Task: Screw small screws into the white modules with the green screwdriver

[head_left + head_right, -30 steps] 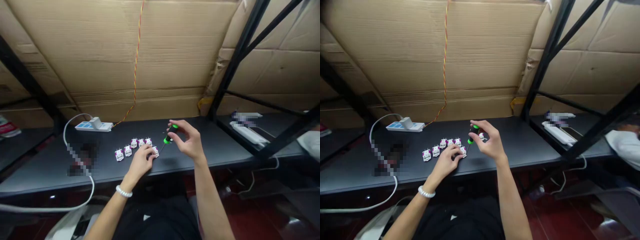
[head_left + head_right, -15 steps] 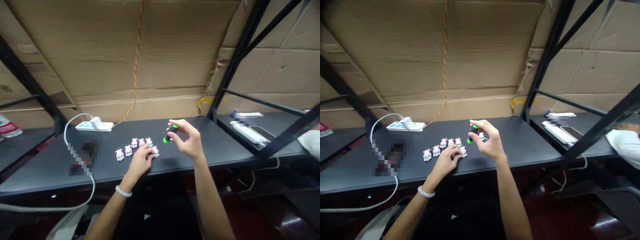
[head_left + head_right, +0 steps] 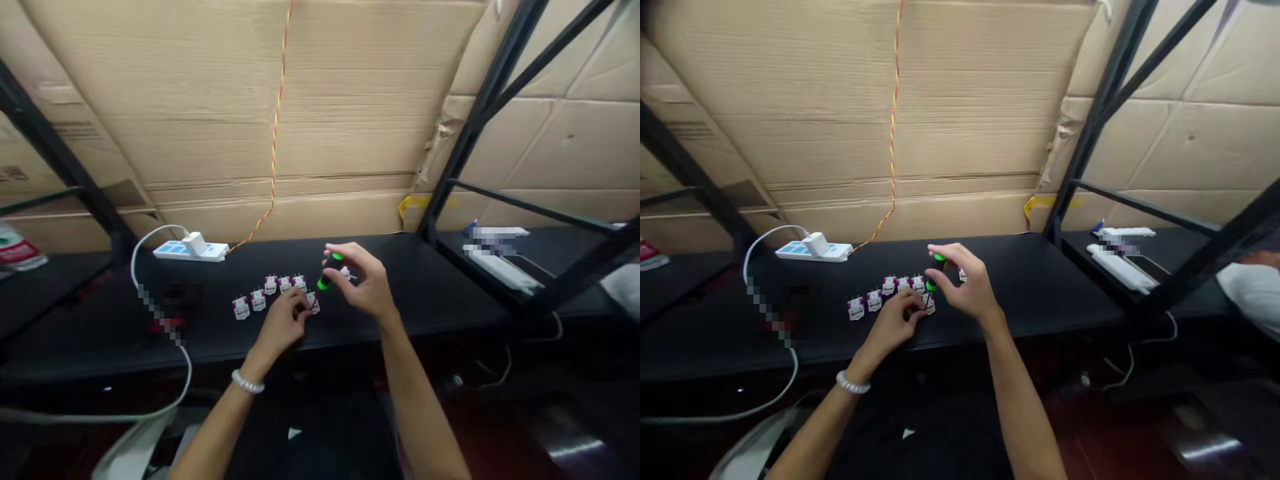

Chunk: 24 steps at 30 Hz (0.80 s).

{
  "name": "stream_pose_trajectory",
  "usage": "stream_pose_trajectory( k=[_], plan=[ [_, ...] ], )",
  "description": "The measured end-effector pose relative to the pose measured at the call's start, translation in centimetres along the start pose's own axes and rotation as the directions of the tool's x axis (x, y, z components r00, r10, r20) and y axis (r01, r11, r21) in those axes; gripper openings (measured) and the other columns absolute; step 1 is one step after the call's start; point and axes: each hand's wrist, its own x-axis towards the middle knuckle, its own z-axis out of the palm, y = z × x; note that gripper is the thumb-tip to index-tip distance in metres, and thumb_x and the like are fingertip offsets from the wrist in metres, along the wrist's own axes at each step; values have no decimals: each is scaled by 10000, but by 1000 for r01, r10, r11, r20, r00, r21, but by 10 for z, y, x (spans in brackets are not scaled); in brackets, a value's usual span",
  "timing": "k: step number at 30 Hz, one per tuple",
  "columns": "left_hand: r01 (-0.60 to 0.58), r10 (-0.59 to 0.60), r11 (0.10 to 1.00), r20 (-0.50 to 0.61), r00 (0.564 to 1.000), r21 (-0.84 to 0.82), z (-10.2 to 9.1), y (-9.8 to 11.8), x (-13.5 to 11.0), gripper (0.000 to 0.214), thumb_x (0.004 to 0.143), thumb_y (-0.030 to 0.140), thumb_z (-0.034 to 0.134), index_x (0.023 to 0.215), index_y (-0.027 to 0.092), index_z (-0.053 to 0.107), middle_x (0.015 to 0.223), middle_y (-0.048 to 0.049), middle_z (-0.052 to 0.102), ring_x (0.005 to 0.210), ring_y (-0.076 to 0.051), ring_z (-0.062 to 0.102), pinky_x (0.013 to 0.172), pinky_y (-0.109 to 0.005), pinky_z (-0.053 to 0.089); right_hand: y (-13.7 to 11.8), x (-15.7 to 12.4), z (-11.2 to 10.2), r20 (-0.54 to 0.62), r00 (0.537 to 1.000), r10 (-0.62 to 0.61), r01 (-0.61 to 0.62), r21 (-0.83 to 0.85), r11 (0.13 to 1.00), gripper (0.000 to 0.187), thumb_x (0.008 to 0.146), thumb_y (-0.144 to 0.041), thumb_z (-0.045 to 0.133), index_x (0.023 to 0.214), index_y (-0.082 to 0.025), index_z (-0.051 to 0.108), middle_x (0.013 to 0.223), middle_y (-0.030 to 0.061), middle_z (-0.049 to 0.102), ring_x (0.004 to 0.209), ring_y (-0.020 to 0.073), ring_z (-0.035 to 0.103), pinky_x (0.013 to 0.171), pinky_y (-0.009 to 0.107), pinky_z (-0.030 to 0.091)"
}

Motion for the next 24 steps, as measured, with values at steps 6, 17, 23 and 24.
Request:
stream_pose_trajectory(
  k=[6,17,23,24],
  plan=[
    [11,-11,1000,2,1000,2,1,-1,-1,163,862,28,664,823,185,684,987,-42,672,781,-162,640,751,-299,548,1,1,2,7,1000,3,-3,-9,1000,330,974,-287,741,1303,-279,724,1140,76,757,945,210,754,851,385,660],
    [-4,5,1000,-15,1000,12,0,2,0,166,864,28,652,809,183,673,973,-47,665,800,-172,638,757,-305,546,-3,2,3,9,999,-31,31,-2,1000,346,970,-243,743,1313,-286,720,1138,70,755,958,214,758,848,387,659],
    [-4,4,1000,-18,1000,9,1,2,0,178,850,18,655,796,188,667,957,-42,654,810,-178,629,761,-306,548,-2,2,3,23,999,-27,28,-27,999,336,972,-264,740,1307,-280,724,1145,78,764,951,220,762,850,396,666],
    [-2,2,1000,-19,1000,13,1,2,0,180,849,17,657,796,189,669,956,-43,655,823,-184,632,764,-308,546,-2,2,3,24,999,-28,29,-33,999,331,971,-271,741,1302,-279,726,1142,79,767,951,221,762,845,394,667]
  ],
)
